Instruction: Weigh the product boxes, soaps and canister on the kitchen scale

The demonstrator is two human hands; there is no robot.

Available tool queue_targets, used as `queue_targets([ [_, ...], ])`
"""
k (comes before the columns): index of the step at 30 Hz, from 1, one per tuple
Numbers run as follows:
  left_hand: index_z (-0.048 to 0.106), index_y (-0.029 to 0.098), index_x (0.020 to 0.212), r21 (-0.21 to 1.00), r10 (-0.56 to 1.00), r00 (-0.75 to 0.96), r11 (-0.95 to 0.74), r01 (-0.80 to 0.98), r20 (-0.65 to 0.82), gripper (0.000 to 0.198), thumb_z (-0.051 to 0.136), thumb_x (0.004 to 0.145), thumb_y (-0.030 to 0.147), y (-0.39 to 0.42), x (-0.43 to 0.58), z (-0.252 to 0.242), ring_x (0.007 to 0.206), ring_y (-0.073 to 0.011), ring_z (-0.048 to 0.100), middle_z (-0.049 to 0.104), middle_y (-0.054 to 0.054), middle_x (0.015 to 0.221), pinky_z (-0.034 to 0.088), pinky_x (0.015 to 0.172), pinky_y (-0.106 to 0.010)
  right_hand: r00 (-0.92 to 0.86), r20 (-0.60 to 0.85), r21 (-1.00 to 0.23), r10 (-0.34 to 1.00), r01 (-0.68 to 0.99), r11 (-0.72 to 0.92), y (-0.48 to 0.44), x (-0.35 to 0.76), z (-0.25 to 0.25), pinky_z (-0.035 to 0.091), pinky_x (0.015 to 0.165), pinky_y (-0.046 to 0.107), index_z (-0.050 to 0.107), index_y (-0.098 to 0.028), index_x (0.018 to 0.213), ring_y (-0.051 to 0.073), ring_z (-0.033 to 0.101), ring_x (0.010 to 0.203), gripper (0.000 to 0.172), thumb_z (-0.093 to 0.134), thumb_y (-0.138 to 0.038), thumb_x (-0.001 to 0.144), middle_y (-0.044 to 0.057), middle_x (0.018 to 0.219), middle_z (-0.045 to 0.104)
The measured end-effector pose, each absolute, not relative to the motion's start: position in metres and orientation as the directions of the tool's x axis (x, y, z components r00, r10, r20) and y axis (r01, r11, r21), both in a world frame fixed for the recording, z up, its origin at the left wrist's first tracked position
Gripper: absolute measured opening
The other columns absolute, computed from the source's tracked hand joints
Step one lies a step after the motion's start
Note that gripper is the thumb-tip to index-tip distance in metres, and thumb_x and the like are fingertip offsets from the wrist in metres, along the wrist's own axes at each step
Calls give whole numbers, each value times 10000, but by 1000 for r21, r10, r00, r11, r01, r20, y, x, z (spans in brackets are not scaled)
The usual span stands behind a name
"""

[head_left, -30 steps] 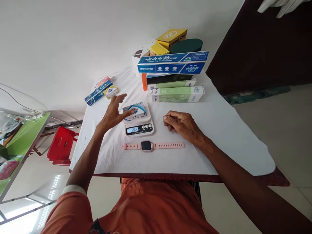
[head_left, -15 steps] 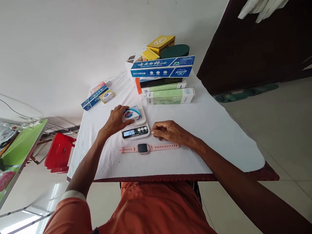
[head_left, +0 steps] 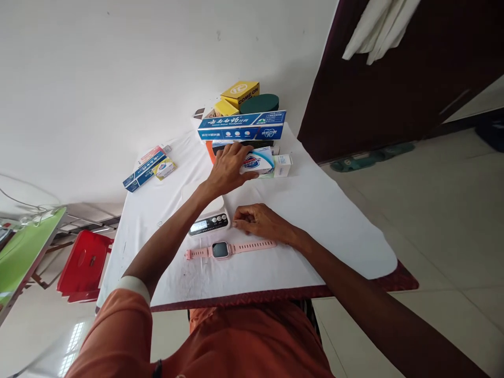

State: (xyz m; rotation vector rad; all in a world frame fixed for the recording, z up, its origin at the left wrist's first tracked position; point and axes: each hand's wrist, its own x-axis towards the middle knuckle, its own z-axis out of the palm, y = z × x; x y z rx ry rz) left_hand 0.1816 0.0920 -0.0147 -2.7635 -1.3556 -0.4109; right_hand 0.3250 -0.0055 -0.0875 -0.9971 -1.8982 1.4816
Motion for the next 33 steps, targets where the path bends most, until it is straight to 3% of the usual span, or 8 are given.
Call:
queue_targets([
  [8,591,236,1349,-19,717,595,-633,774,363,498,703,937,491,110,193,-33,1271,-358,527,581,-158,1395,439,1025,-503,-581,-1,-960,814,229,162,-4,325,-89,420,651,288,631,-193,761,139,550,647,189,627,-358,853,-11,667,621],
  [11,581,255,1349,-7,714,598,-640,768,364,453,646,971,497,108,190,-37,1253,-346,541,589,-146,1380,456,1009,-505,-580,0,-956,815,238,170,-4,325,-90,420,649,285,632,-193,761,143,558,663,179,629,-346,853,-6,688,632],
  [17,575,239,1346,14,782,523,-560,828,340,488,706,932,461,102,190,-40,1237,-367,532,567,-163,1376,487,965,-521,-581,-13,-956,814,247,161,-5,325,-89,431,649,293,622,-205,772,153,566,658,190,626,-371,864,-13,667,617],
  [26,566,233,1312,140,796,496,-567,812,346,442,704,943,433,105,199,-50,1211,-356,548,564,-167,1352,517,1011,-545,-585,-64,-964,809,247,102,-8,324,-85,431,645,289,625,-198,786,137,546,621,234,626,-415,872,-24,661,595],
  [29,558,223,1349,133,797,496,-564,815,344,511,751,913,407,98,204,-52,1225,-358,542,552,-174,1374,510,1018,-538,-585,-83,-957,807,273,100,-9,325,-84,437,645,289,629,-201,797,140,559,625,262,612,-444,893,-18,674,611],
  [33,503,238,1440,152,788,495,-575,804,368,684,764,883,535,93,180,-48,1291,-363,527,525,-176,1436,496,1029,-524,-586,-101,-944,804,312,108,-9,325,-85,430,637,293,615,-214,782,140,548,618,284,600,-469,906,-19,667,607],
])
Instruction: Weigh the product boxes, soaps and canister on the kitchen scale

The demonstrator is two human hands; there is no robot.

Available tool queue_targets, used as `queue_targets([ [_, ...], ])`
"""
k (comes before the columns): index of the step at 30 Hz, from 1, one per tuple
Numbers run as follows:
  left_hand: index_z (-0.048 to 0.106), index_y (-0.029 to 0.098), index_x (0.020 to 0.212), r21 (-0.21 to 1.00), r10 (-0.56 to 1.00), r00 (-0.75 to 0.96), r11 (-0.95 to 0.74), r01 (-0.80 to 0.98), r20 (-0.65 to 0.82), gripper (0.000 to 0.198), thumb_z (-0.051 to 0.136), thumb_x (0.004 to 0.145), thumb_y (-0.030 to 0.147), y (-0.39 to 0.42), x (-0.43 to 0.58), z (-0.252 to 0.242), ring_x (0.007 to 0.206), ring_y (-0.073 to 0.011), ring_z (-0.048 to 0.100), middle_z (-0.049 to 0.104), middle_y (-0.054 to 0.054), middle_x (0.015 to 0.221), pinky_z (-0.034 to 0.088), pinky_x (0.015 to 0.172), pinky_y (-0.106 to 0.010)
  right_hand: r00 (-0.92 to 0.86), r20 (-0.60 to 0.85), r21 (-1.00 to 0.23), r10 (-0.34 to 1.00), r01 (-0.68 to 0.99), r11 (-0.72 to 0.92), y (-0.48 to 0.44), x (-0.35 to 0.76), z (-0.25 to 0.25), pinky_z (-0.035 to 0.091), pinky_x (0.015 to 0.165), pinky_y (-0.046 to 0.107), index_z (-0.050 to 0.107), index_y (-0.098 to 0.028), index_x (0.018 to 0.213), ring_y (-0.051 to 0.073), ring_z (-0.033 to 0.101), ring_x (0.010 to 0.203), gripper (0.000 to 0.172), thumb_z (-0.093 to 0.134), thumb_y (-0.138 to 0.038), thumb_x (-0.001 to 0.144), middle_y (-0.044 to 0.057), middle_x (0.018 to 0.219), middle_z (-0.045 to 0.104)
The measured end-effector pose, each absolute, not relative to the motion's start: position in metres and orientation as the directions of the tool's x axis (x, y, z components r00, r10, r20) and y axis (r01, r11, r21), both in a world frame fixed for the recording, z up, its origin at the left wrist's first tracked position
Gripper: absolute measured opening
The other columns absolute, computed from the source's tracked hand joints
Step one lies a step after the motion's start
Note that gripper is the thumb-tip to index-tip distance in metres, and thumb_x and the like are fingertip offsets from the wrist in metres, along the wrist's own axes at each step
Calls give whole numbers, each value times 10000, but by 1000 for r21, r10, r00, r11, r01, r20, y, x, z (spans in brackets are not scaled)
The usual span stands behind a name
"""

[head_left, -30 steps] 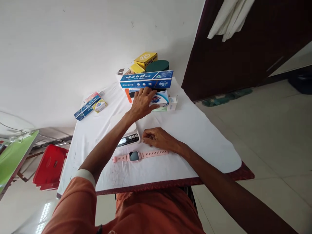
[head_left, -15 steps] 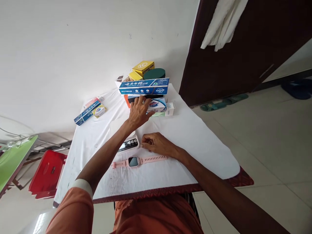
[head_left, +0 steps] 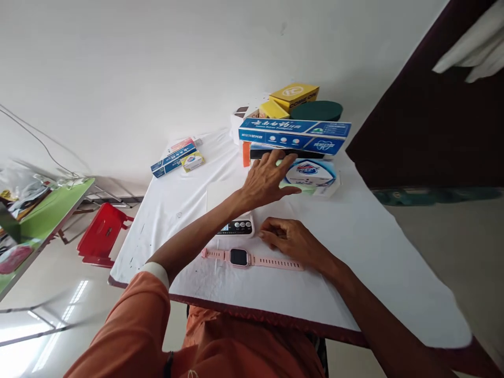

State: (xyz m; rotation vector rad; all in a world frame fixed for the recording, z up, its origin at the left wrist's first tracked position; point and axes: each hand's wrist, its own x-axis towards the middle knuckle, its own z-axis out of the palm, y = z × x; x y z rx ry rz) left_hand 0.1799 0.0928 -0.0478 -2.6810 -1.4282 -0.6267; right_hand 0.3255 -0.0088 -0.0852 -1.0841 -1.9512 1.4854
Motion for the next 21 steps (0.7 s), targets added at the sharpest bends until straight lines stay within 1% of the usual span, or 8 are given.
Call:
queue_targets([
  [3,516,248,1421,185,816,407,-512,839,411,603,663,943,586,102,124,-41,1308,-348,535,543,-168,1434,479,1051,-508,-591,-116,-942,798,320,99,-8,326,-87,438,630,298,634,-219,810,149,562,628,302,610,-506,900,-10,683,622],
  [5,528,240,1401,204,870,283,-387,899,404,537,657,963,524,114,74,-38,1286,-345,555,559,-171,1409,461,1070,-509,-591,-114,-940,799,324,106,-8,325,-88,448,636,303,645,-220,822,153,576,629,316,611,-525,897,-3,689,634],
  [6,535,221,1391,208,899,205,-302,930,388,533,685,950,478,121,49,-38,1304,-359,547,557,-185,1402,445,1084,-517,-589,-110,-939,801,326,111,-8,325,-88,452,639,305,646,-220,821,154,581,628,321,610,-529,897,0,690,638],
  [8,537,199,1388,214,941,19,-96,972,337,577,742,901,430,134,4,-40,1366,-417,502,531,-223,1416,410,1098,-561,-581,-105,-937,807,330,116,-7,324,-88,452,632,304,643,-220,809,154,586,624,324,611,-531,894,2,682,640],
  [11,519,214,1410,207,962,-151,104,973,227,617,736,877,435,147,-41,-49,1409,-470,433,487,-247,1476,356,1099,-629,-562,-121,-937,818,336,92,-7,324,-89,440,596,296,642,-221,800,152,581,611,337,608,-542,894,7,673,643],
  [15,523,204,1378,204,968,-226,200,958,108,585,699,879,454,155,-59,-63,1397,-469,415,482,-257,1486,336,1098,-621,-543,-155,-938,825,343,50,-7,324,-91,429,562,282,652,-217,811,153,583,615,345,611,-551,888,13,668,644],
  [18,544,179,1318,178,959,-266,247,953,94,540,695,881,457,160,-57,-64,1414,-451,405,467,-266,1489,329,1117,-577,-537,-151,-935,830,350,57,-6,323,-93,431,560,279,645,-218,800,146,582,607,332,609,-535,889,10,677,645],
  [21,553,178,1261,192,955,-286,266,945,82,504,722,860,432,160,-53,-61,1405,-411,430,484,-244,1459,335,1128,-525,-542,-147,-937,827,345,59,-4,323,-93,436,561,284,640,-221,796,144,577,593,332,610,-538,890,10,680,647],
])
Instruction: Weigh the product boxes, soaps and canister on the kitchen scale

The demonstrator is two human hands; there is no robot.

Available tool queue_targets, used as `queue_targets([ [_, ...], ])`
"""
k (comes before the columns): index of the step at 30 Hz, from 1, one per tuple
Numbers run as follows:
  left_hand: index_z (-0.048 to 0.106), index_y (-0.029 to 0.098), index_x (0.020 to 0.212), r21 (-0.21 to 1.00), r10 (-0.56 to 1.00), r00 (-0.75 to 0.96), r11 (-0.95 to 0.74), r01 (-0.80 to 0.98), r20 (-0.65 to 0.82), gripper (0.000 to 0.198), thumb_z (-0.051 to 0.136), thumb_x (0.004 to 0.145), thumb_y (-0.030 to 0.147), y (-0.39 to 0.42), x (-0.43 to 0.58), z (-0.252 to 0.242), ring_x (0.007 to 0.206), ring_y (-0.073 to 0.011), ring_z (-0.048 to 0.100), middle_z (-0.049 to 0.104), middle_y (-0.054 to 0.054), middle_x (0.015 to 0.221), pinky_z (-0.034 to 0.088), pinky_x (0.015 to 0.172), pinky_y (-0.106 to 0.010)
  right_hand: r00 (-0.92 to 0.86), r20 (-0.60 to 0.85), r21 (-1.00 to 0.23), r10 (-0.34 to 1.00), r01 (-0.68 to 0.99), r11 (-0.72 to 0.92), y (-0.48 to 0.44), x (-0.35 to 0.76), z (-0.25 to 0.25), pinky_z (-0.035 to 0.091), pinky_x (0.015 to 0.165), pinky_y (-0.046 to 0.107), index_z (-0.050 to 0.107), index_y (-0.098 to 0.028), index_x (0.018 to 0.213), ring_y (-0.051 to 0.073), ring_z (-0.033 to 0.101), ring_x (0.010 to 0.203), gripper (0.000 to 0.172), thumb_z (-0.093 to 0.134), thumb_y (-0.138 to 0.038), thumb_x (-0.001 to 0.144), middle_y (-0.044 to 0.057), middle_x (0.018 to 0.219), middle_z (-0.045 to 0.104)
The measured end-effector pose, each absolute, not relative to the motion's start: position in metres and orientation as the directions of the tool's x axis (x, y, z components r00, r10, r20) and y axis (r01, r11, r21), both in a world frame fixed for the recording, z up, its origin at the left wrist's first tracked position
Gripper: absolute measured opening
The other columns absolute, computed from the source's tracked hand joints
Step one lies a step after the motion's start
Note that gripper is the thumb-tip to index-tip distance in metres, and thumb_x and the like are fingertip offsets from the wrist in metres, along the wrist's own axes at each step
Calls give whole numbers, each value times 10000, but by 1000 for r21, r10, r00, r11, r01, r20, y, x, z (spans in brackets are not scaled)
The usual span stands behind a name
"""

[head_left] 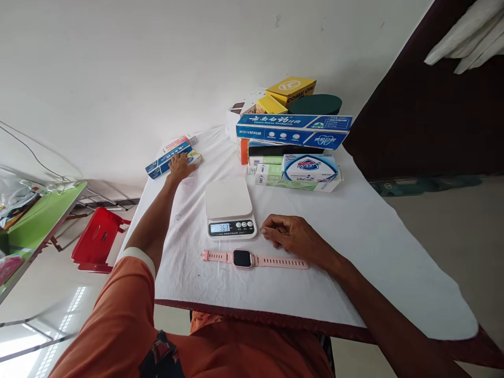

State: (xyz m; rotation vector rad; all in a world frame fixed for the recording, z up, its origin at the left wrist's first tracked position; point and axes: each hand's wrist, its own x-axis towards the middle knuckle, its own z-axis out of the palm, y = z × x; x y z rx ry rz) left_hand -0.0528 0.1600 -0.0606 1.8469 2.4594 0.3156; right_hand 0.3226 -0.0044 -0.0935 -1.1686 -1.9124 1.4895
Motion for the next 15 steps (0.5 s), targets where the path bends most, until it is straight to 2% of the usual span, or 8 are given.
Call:
queue_targets([
  [4,569,191,1143,273,961,-267,240,932,66,451,772,803,406,143,-47,-55,1283,-339,529,572,-170,1316,409,1068,-454,-558,-135,-948,818,314,58,-4,323,-91,458,597,294,643,-221,797,149,595,614,340,625,-548,887,10,719,661],
  [8,572,210,1153,372,964,-189,109,922,185,455,765,805,433,109,-37,-43,1169,-289,579,611,-117,1230,467,1017,-440,-561,-122,-956,819,288,55,-5,324,-89,465,623,291,657,-213,814,153,602,624,307,638,-513,878,0,686,642],
  [12,595,243,1187,371,956,23,-135,919,292,460,771,824,464,67,-15,-22,1111,-278,610,635,-92,1211,505,985,-447,-554,-105,-955,826,287,71,-5,324,-90,443,604,278,656,-209,807,141,573,598,294,620,-491,882,-7,634,616],
  [15,606,242,1209,351,939,228,-311,883,257,475,776,839,488,37,11,-14,1038,-255,633,638,-76,1152,532,921,-415,-555,-105,-956,825,286,71,-5,323,-89,437,590,272,652,-204,805,134,559,583,298,609,-488,883,-9,618,607],
])
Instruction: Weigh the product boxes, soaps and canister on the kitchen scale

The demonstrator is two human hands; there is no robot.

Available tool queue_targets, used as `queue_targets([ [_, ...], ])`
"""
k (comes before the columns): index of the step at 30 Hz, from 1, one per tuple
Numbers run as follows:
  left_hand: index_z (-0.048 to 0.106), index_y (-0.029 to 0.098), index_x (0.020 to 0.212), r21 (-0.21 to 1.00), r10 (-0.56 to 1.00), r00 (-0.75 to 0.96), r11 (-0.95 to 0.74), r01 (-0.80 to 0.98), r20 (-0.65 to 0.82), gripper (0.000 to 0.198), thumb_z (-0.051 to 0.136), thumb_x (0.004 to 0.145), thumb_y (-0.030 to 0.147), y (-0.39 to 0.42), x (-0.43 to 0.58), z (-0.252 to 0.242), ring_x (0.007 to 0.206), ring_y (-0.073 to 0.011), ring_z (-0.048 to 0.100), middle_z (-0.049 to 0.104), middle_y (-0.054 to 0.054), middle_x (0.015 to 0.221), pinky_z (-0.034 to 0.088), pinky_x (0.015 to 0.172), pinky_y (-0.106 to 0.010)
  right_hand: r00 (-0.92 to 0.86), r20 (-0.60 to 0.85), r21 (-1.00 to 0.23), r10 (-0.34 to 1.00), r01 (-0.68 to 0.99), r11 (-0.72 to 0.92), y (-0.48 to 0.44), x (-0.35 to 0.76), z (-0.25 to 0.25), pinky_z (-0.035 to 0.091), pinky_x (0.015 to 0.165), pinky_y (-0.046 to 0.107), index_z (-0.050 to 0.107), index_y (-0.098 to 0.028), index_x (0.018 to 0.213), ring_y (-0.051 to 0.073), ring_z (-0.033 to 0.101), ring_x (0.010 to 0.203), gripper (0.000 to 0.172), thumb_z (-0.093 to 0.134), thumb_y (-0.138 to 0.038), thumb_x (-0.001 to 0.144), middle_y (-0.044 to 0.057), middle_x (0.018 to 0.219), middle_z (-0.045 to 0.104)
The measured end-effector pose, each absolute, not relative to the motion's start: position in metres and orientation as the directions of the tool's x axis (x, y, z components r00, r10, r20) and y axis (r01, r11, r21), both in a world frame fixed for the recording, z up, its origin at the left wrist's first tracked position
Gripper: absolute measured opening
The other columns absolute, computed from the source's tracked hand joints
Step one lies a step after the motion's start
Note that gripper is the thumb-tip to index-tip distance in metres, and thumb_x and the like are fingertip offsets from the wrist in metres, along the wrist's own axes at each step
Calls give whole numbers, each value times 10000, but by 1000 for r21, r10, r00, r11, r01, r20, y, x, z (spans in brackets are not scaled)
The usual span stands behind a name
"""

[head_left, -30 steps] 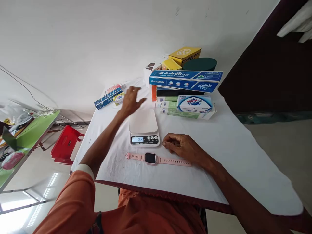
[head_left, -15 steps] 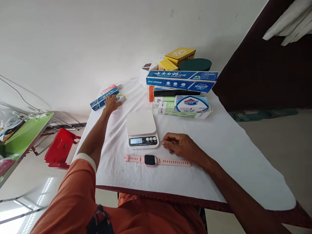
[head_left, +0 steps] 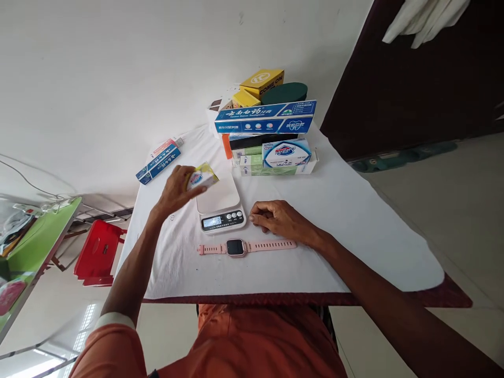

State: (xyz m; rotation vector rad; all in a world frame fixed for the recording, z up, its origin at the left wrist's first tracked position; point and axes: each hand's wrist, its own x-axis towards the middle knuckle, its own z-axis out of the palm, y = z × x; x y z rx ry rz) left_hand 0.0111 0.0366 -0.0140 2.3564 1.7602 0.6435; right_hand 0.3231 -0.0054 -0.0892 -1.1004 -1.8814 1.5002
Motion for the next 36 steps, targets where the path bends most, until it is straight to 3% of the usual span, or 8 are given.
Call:
queue_targets([
  [6,592,250,1259,288,925,361,-380,879,118,494,782,862,475,12,47,-30,1082,-282,629,637,-77,1165,518,950,-466,-549,-108,-955,829,290,67,-6,323,-87,431,566,261,651,-196,816,138,578,597,289,603,-474,881,3,646,625],
  [11,545,257,1383,319,924,345,-381,868,165,654,797,847,532,8,41,-33,1201,-306,608,617,-107,1265,494,1028,-501,-552,-105,-955,827,289,72,-5,324,-89,435,558,256,657,-194,821,135,584,594,287,606,-470,886,7,648,636],
  [13,525,259,1425,391,925,283,-366,844,254,692,773,859,572,6,32,-33,1210,-293,618,602,-115,1308,505,1035,-482,-552,-104,-952,827,296,79,-4,324,-90,429,554,253,663,-194,822,135,578,587,306,606,-487,890,2,620,623],
  [17,569,256,1379,537,886,14,-293,791,463,551,636,957,603,0,17,-37,1167,-254,650,632,-109,1298,525,1022,-450,-549,-103,-955,830,288,72,-4,324,-91,436,549,246,662,-191,808,129,587,591,357,654,-545,859,5,658,638],
  [21,604,249,1348,612,879,-84,-255,748,470,552,595,964,645,-7,9,-43,1177,-255,654,646,-115,1284,537,1009,-444,-543,-111,-960,833,274,50,-5,323,-91,451,544,245,651,-186,791,125,607,598,380,685,-562,835,15,718,657],
  [29,636,259,1306,496,905,100,-316,809,413,504,692,929,589,-7,18,-36,1166,-265,650,653,-98,1256,527,1008,-455,-534,-97,-961,840,270,61,-4,321,-90,450,531,247,633,-190,776,113,589,575,338,657,-520,844,14,712,652],
  [36,602,254,1338,311,922,320,-376,873,217,573,780,872,538,5,39,-38,1184,-305,623,660,-98,1249,498,1021,-497,-539,-84,-956,838,282,85,-4,322,-89,446,548,249,643,-192,798,114,582,566,271,604,-448,877,-2,644,628],
])
